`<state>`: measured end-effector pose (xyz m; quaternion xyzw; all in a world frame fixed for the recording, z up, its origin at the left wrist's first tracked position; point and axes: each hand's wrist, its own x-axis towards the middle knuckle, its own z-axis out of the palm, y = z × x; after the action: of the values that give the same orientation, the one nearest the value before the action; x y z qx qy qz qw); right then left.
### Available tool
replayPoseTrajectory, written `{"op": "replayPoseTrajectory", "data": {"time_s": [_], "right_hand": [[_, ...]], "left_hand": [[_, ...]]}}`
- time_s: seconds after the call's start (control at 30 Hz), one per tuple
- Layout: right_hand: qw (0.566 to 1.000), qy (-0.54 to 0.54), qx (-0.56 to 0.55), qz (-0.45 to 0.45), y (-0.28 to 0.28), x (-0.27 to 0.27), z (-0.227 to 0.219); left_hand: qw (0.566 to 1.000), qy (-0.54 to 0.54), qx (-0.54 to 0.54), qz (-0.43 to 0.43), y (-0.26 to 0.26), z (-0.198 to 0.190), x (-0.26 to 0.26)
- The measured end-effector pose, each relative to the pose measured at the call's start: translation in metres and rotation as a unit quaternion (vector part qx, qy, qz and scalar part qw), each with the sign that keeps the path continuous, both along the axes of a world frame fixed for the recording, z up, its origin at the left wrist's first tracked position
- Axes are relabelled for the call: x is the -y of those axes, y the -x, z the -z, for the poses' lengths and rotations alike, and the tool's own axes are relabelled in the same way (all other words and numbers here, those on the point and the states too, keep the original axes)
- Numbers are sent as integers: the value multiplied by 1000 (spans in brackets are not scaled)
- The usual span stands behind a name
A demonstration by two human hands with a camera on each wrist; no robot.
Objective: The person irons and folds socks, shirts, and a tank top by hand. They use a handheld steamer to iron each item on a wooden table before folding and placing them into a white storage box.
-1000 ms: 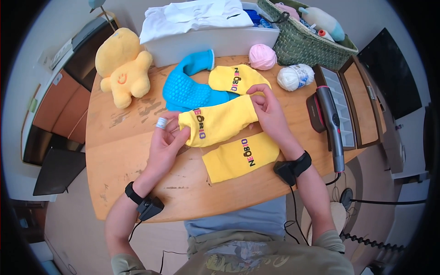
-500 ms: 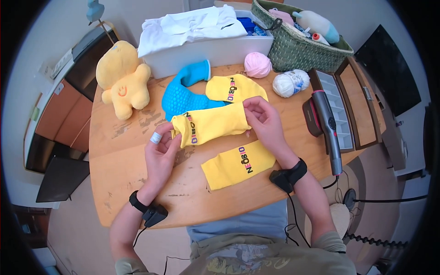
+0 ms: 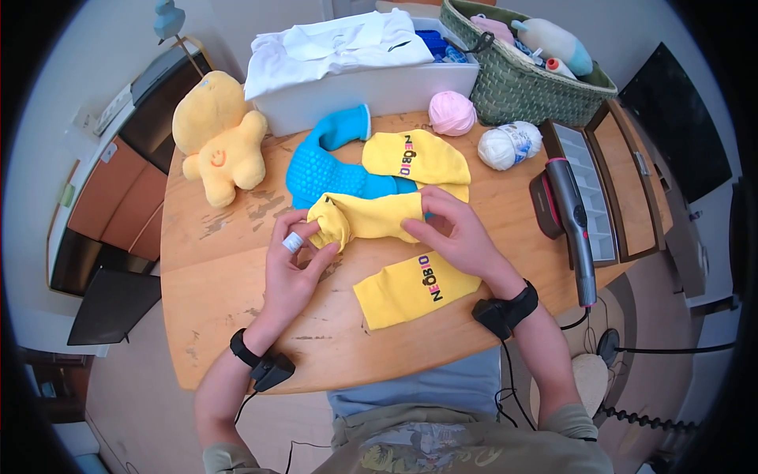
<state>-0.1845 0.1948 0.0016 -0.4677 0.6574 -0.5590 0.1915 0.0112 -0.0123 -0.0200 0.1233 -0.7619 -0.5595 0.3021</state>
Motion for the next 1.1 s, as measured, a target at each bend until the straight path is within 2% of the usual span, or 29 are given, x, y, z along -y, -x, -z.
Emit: {"op": "replayPoseTrajectory", "data": {"time_s": [0.13, 0.23, 0.43, 0.53, 0.63, 0.67, 0.77, 0.83, 0.97, 1.07, 1.1], "right_hand": [[994, 26, 106, -13, -9, 2, -5], [986, 25, 160, 36, -9, 2, -11], [968, 73, 187, 152, 1, -4, -17], [958, 140, 175, 180, 9, -8, -10], [946, 175, 194, 193, 18, -11, -17], [949, 154, 218, 170, 21, -15, -17], [966, 144, 162, 142, 16, -8, -11], [970, 132, 186, 88, 10, -11, -16], [975, 104, 194, -17, 10, -17, -16], [970, 104, 211, -68, 1, -18, -22], [967, 103, 220, -78, -1, -19, -23]], "left_hand": [[997, 68, 24, 7, -4, -2, 5], [993, 117, 5, 26, -3, -6, 4], [995, 5, -98, -16, -3, -6, 3], [987, -110, -112, 18, -6, 0, 5], [986, -163, -6, 31, -6, -5, 2], [988, -149, -4, 42, -5, 0, 3], [997, -68, 17, 34, -2, -6, -1], [999, -15, 42, 29, 0, -9, -1], [989, 84, 108, 53, 1, -8, 1], [980, 161, 104, 47, 2, -11, -1], [988, 113, 96, 53, 1, -12, -2]]}}
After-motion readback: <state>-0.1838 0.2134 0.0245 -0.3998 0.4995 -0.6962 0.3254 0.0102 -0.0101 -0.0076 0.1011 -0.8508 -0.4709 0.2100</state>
